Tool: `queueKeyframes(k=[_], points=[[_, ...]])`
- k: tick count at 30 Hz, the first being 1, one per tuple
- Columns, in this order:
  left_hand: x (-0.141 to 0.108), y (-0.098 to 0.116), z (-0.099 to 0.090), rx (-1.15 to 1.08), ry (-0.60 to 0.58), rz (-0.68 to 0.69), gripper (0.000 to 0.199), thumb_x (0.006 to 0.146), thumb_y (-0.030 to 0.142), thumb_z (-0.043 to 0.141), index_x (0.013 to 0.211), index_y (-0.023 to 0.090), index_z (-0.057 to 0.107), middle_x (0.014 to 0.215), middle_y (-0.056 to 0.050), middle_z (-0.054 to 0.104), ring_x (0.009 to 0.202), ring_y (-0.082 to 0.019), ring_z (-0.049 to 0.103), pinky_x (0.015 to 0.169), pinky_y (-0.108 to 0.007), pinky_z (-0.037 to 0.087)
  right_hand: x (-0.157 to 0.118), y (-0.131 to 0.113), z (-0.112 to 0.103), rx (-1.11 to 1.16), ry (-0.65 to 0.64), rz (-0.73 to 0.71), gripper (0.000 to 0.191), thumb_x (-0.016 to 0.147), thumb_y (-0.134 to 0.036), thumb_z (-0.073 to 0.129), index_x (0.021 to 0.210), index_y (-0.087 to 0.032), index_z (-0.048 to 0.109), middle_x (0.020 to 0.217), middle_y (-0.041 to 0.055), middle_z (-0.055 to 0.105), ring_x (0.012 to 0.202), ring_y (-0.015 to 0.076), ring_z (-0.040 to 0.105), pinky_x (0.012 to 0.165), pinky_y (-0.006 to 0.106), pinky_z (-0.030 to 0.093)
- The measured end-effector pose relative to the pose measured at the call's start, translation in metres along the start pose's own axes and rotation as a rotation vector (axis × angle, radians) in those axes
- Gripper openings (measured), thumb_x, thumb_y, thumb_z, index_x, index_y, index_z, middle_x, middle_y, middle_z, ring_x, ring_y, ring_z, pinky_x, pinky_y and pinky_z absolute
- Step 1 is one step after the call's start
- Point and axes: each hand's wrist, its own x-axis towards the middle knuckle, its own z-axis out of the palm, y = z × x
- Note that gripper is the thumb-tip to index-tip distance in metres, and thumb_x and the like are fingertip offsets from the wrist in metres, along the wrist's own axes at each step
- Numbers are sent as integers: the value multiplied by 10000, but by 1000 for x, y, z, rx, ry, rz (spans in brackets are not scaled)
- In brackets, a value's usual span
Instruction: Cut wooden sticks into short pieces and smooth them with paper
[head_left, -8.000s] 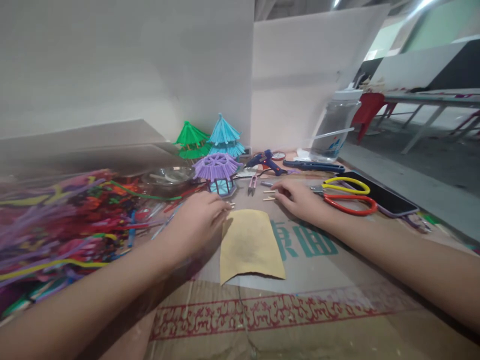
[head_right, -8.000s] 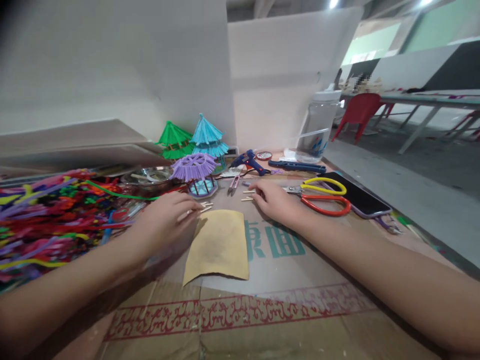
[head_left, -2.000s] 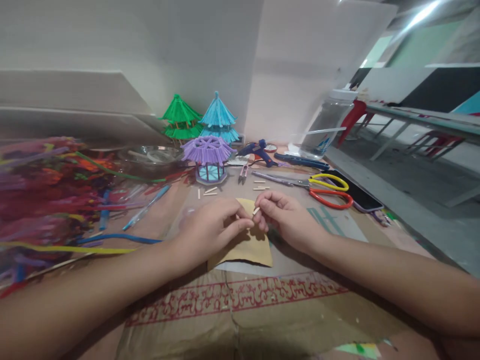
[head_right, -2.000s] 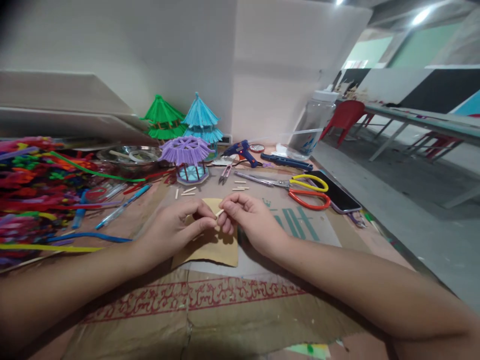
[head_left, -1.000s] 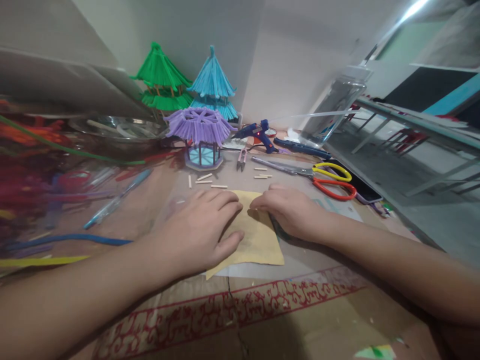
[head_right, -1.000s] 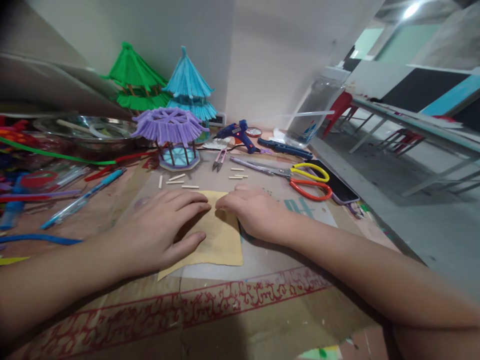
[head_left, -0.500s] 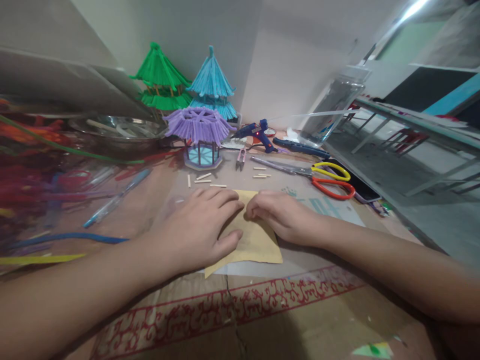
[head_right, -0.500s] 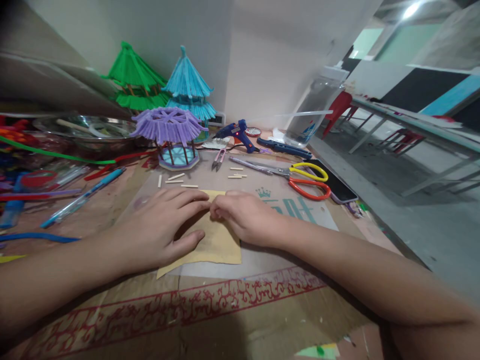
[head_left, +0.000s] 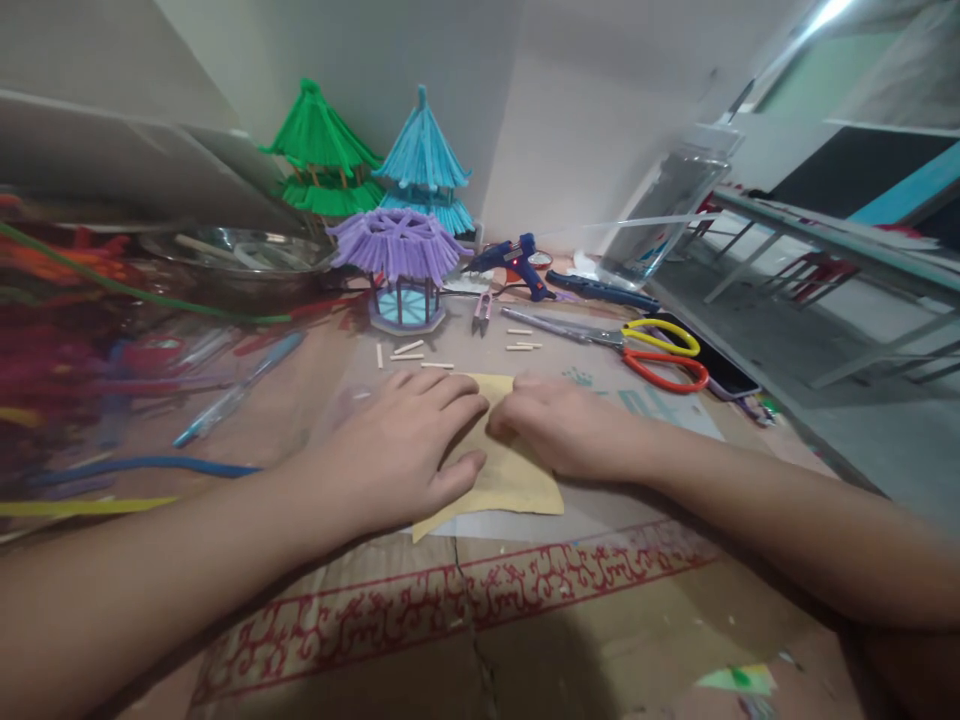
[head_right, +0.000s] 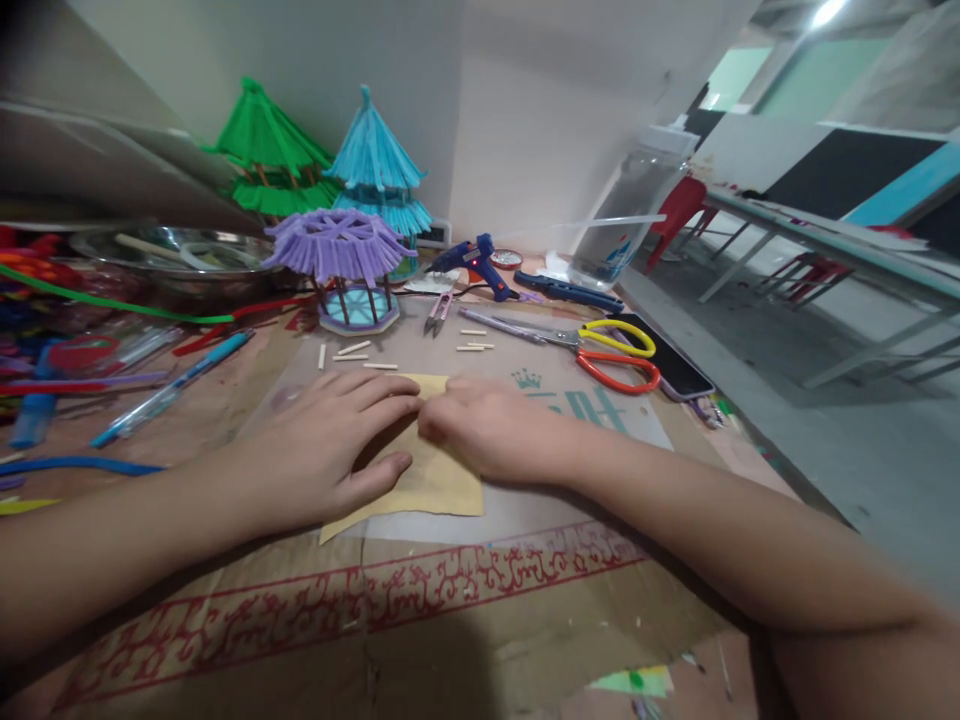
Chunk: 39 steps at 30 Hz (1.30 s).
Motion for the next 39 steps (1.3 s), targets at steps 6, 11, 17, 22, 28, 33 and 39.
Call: queueKeyframes(k=[6, 11, 17, 22, 28, 33, 39], points=[[0, 0, 0, -14, 9, -13, 345, 967, 392, 513, 1195, 181, 664, 1304, -128, 655, 1223, -336, 572, 1027, -517, 437, -3, -4, -1, 103, 17, -1, 232, 992, -171, 442, 1000, -166, 674, 894, 102, 681, 818, 203, 592, 746, 310, 451], [1, 0, 0, -21, 2, -21, 376, 949, 415, 532, 1213, 179, 660, 1307, -135, 651, 1225, -344, 566, 1039, -527, 434, 0, 4, 1, -30, 29, 59, 176, 967, -181, 496, 958, -167, 671, 808, 77, 645, 769, 202, 558, 730, 320, 430], [0, -3, 2, -121, 50, -68, 381, 941, 417, 583, 1200, 152, 672, 1267, -138, 662, 1222, -338, 558, 1039, -522, 431, 0, 4, 3, 637, 277, 288, 124, 1024, -315, 467, 1043, -227, 551, 841, 24, 698, 782, 170, 649, 746, 317, 497], [1, -5, 0, -255, 145, -62, 254, 1007, 384, 553, 1054, 191, 713, 1089, -66, 723, 1056, -256, 627, 940, -434, 439, -1, -17, 5, 1241, 207, 368, 276, 909, -472, 706, 892, -224, 585, 711, -1, 731, 725, 164, 717, 749, 331, 567], [2, -6, -2, -258, 266, 38, 237, 1030, 346, 551, 973, 214, 738, 973, -41, 718, 960, -219, 609, 876, -380, 414, 2, -16, 6, 1254, 264, 442, 109, 827, -285, 793, 814, -225, 703, 758, -3, 760, 716, 147, 714, 733, 317, 596], [1, -6, -1, -275, 316, 56, 211, 1008, 370, 604, 952, 216, 737, 932, -30, 717, 933, -205, 609, 852, -360, 417, 2, -14, 6, 1245, 273, 456, 125, 824, -275, 792, 828, -204, 689, 757, 9, 767, 736, 140, 723, 740, 292, 587], [2, -6, -1, -293, 349, 56, 154, 976, 325, 661, 928, 203, 741, 915, -19, 717, 921, -194, 614, 850, -349, 410, 1, -16, 5, 1266, 264, 449, 169, 815, -304, 808, 831, -194, 681, 766, 7, 767, 742, 131, 728, 748, 273, 590]])
